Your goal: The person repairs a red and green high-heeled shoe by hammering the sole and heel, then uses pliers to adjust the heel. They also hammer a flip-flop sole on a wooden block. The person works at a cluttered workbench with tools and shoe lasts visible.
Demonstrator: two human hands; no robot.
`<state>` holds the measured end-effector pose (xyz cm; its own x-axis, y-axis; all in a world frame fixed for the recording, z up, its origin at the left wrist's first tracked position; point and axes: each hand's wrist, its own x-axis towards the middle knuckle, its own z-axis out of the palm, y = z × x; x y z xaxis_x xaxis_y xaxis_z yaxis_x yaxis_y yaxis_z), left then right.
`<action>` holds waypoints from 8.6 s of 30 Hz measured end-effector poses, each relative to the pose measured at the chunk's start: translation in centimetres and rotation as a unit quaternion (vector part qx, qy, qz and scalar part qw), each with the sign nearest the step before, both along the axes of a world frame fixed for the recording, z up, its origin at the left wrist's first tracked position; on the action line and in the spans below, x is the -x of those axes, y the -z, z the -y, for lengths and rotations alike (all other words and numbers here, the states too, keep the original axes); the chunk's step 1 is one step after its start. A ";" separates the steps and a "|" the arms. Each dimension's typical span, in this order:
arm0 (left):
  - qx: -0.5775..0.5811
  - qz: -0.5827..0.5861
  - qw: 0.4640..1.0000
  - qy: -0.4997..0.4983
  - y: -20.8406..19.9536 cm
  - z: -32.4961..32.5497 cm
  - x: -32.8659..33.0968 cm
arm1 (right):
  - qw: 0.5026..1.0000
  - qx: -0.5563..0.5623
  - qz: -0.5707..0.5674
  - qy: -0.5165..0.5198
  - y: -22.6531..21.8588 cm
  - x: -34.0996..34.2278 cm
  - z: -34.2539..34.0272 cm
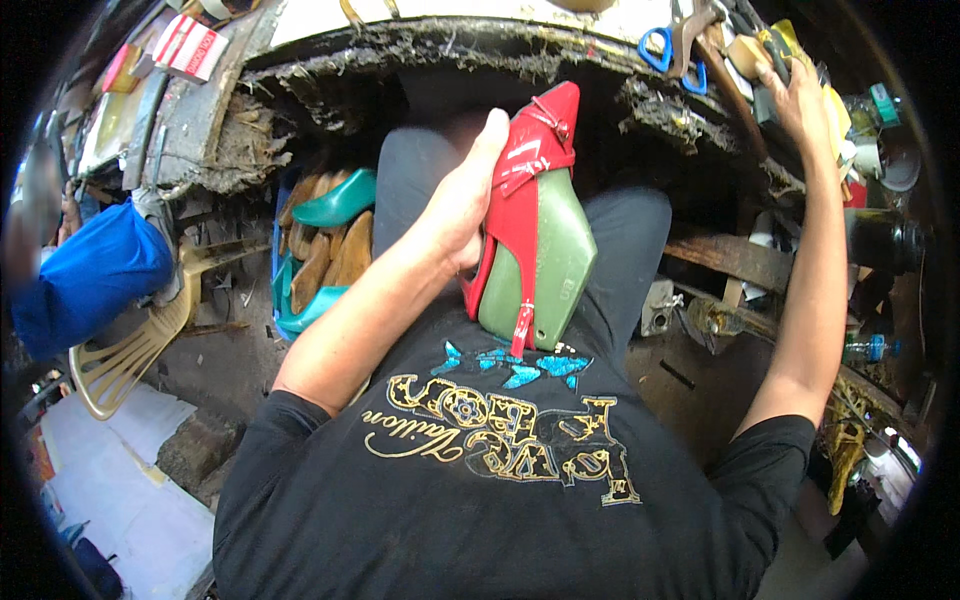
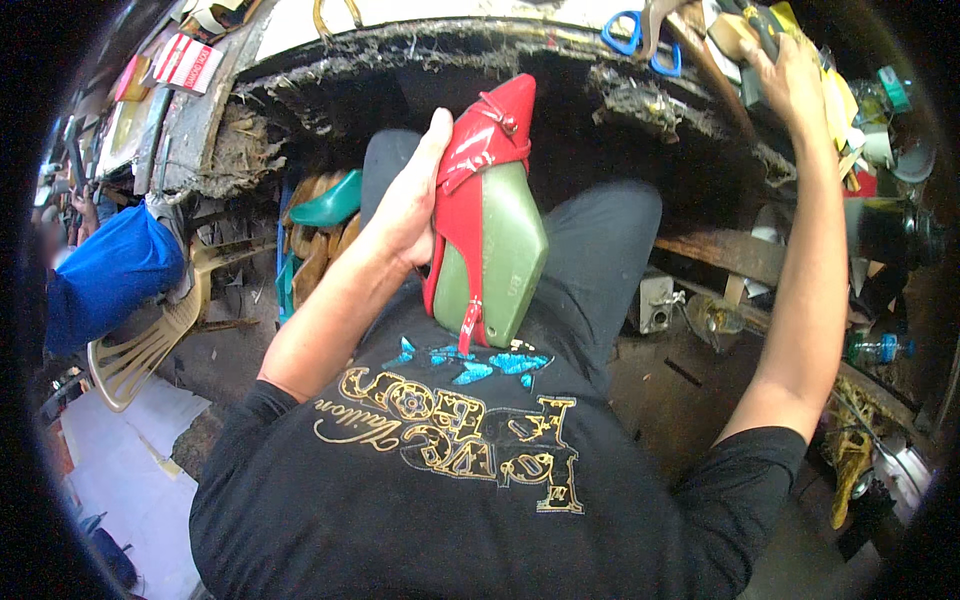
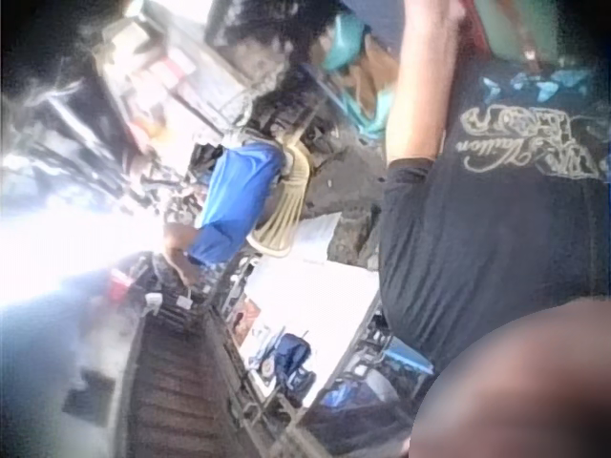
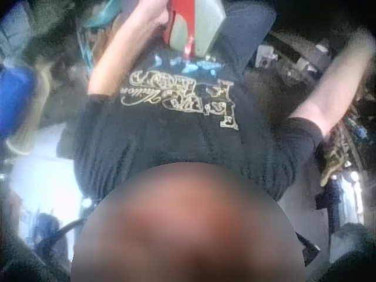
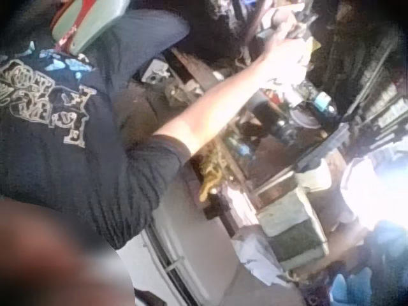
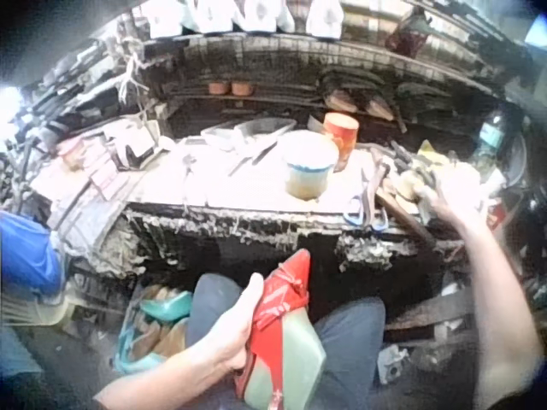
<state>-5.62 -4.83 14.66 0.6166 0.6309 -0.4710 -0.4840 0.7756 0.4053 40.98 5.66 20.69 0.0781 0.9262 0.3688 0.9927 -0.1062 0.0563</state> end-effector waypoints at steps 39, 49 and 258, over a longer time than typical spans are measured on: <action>-0.067 -0.042 0.992 0.098 13.6 -0.9 9.5 | 0.786 -0.232 -0.573 0.017 -24.5 10.4 -16.9; -0.091 -0.081 0.982 0.144 11.3 -0.7 9.1 | 0.954 -0.059 -0.294 -0.009 -22.7 10.7 -14.3; -0.436 -0.316 0.840 0.071 -2.4 -2.9 -8.4 | 0.632 0.007 -0.774 0.029 9.5 23.3 23.9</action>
<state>2.81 -1.89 17.09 0.5161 0.8468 -0.1288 0.1131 0.0817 0.9902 17.65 -18.26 11.24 0.3696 0.9076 -0.1990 -0.1462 -0.1547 -0.9771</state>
